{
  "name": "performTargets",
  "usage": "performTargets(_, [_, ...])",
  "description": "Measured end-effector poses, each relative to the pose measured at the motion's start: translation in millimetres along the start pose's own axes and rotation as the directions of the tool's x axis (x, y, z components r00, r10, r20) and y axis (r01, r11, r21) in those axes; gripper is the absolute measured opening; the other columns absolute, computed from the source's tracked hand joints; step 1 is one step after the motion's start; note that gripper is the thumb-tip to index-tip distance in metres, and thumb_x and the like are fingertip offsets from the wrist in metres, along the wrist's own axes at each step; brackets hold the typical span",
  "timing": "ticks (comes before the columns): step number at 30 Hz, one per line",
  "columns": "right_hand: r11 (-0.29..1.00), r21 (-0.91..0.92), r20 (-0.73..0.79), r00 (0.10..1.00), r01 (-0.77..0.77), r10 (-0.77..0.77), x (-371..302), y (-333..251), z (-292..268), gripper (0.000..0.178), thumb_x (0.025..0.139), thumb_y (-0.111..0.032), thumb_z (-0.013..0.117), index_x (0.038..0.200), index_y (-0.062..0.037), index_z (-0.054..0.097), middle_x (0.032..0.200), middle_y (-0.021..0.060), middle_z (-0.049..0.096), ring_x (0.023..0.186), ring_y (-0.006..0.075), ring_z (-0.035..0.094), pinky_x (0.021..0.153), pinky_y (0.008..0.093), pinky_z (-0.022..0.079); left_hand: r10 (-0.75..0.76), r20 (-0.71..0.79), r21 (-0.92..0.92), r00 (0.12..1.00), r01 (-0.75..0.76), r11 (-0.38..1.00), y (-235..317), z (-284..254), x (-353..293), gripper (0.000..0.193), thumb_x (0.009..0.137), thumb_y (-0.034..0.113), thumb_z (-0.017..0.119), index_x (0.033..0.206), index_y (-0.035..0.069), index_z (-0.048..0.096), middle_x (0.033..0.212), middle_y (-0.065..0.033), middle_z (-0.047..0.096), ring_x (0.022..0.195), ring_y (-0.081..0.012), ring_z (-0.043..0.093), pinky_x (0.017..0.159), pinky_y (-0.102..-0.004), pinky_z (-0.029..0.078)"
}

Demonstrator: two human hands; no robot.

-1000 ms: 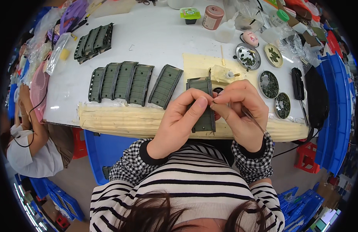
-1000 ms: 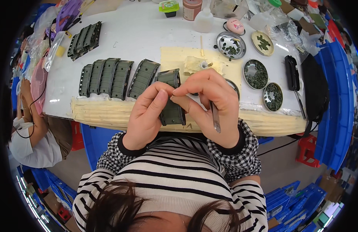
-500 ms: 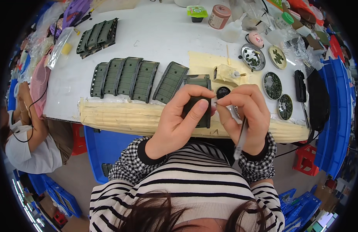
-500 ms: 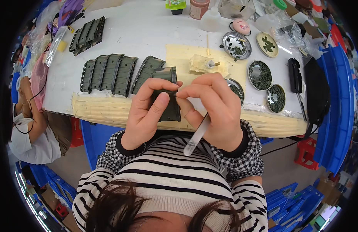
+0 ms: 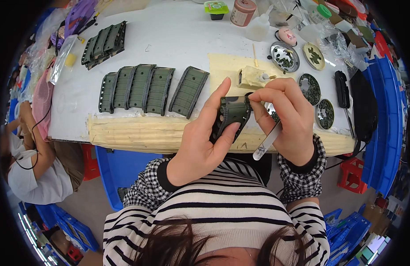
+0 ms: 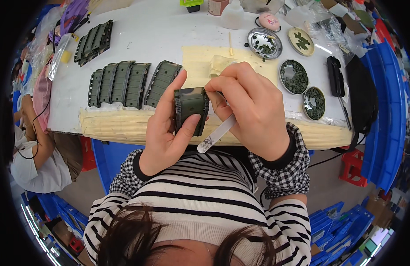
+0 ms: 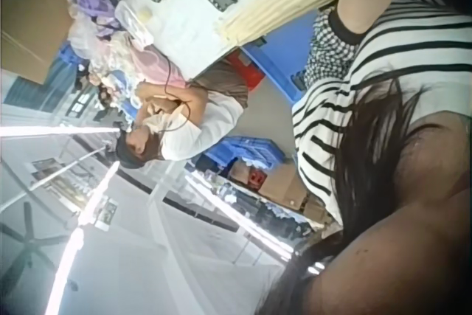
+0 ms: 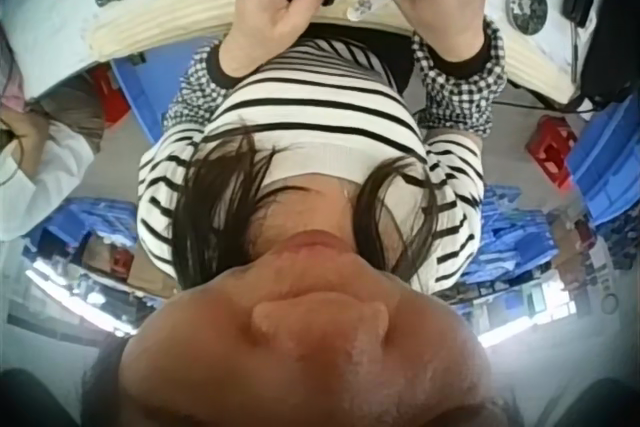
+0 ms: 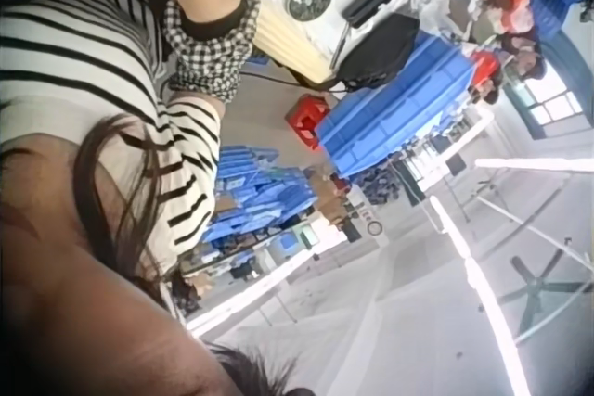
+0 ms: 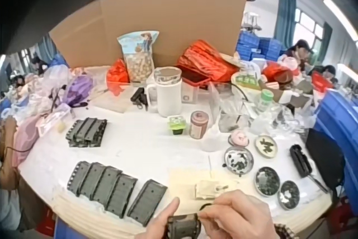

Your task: Assembling and detailing small plastic toy parts using a fine tool.

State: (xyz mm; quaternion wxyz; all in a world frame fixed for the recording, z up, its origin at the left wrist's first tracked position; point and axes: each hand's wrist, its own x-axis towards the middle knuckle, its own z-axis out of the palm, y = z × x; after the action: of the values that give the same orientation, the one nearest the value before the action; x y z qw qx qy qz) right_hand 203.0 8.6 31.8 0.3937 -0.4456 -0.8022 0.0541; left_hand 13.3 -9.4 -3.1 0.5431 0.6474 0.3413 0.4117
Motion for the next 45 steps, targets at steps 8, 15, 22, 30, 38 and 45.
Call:
performTargets(8, [0.992, -0.119, 0.053, 0.998, 0.052, -0.046, 0.9, -3.7, -5.5, 0.022, 0.070, -0.002, 0.070, 0.090, -0.0061, 0.062, 0.084, 0.0039, 0.055, 0.061, 0.0200, 0.054, 0.054, 0.0308, 0.044, 0.121, -0.086, 0.104, 0.989, -0.112, 0.988, -5.5, 3.9, 1.2, 0.066, 0.088, -0.002, 0.059, 0.147, 0.001, 0.029, 0.117, -0.0201, 0.061, 0.094, -0.0227, 0.064, 0.083, -0.0269, 0.048])
performTargets(15, [0.987, -0.140, 0.083, 0.995, 0.073, -0.062, -2.1, -5.3, -5.4, 0.024, 0.070, -0.002, 0.068, 0.093, -0.0045, 0.063, 0.086, 0.0047, 0.056, 0.062, 0.0197, 0.054, 0.055, 0.0301, 0.044, 0.036, -0.094, 0.009, 0.995, -0.036, 0.999, -4.9, 5.6, -2.7, 0.066, 0.088, -0.002, 0.059, 0.148, 0.002, 0.030, 0.111, -0.0179, 0.063, 0.091, -0.0198, 0.064, 0.081, -0.0258, 0.049])
performTargets(22, [0.988, -0.133, 0.060, 0.995, 0.081, -0.074, -10.3, -3.8, 2.7, 0.027, 0.068, -0.005, 0.065, 0.095, -0.0009, 0.063, 0.090, 0.0078, 0.057, 0.063, 0.0215, 0.055, 0.057, 0.0301, 0.045, -0.017, -0.031, -0.030, 0.999, 0.016, 0.999, -3.4, 4.4, -4.1, 0.064, 0.093, -0.007, 0.049, 0.149, -0.002, 0.020, 0.119, -0.0129, 0.058, 0.099, -0.0144, 0.061, 0.088, -0.0268, 0.049])
performTargets(30, [0.998, 0.016, 0.054, 0.997, -0.063, 0.062, -15.1, -7.8, -1.2, 0.025, 0.073, -0.002, 0.071, 0.098, -0.0019, 0.066, 0.089, 0.0092, 0.058, 0.066, 0.0216, 0.058, 0.057, 0.0307, 0.047, -0.045, -0.025, -0.235, 0.999, 0.038, 0.971, -8.9, 4.4, -1.9, 0.061, 0.095, -0.003, 0.049, 0.149, 0.000, 0.020, 0.124, -0.0123, 0.055, 0.109, -0.0145, 0.056, 0.094, -0.0320, 0.052])
performTargets(38, [0.991, 0.108, -0.042, 0.996, -0.078, 0.083, -16.8, -9.5, 1.8, 0.029, 0.072, 0.001, 0.074, 0.101, -0.0033, 0.069, 0.088, 0.0088, 0.060, 0.069, 0.0213, 0.062, 0.056, 0.0292, 0.049, -0.021, -0.014, -0.235, 1.000, 0.017, 0.972, -8.4, 4.4, -4.6, 0.061, 0.095, -0.003, 0.047, 0.149, 0.001, 0.018, 0.127, -0.0129, 0.051, 0.111, -0.0161, 0.056, 0.093, -0.0335, 0.053])
performTargets(45, [0.993, 0.112, -0.033, 0.998, -0.040, 0.044, -23.7, -8.8, 1.7, 0.031, 0.072, 0.000, 0.072, 0.102, -0.0024, 0.067, 0.090, 0.0104, 0.061, 0.073, 0.0249, 0.064, 0.060, 0.0321, 0.051, 0.001, -0.016, -0.189, 1.000, -0.004, 0.982, -8.6, 7.3, -6.7, 0.062, 0.094, -0.002, 0.050, 0.148, 0.000, 0.020, 0.123, -0.0131, 0.054, 0.106, -0.0158, 0.058, 0.092, -0.0308, 0.051])
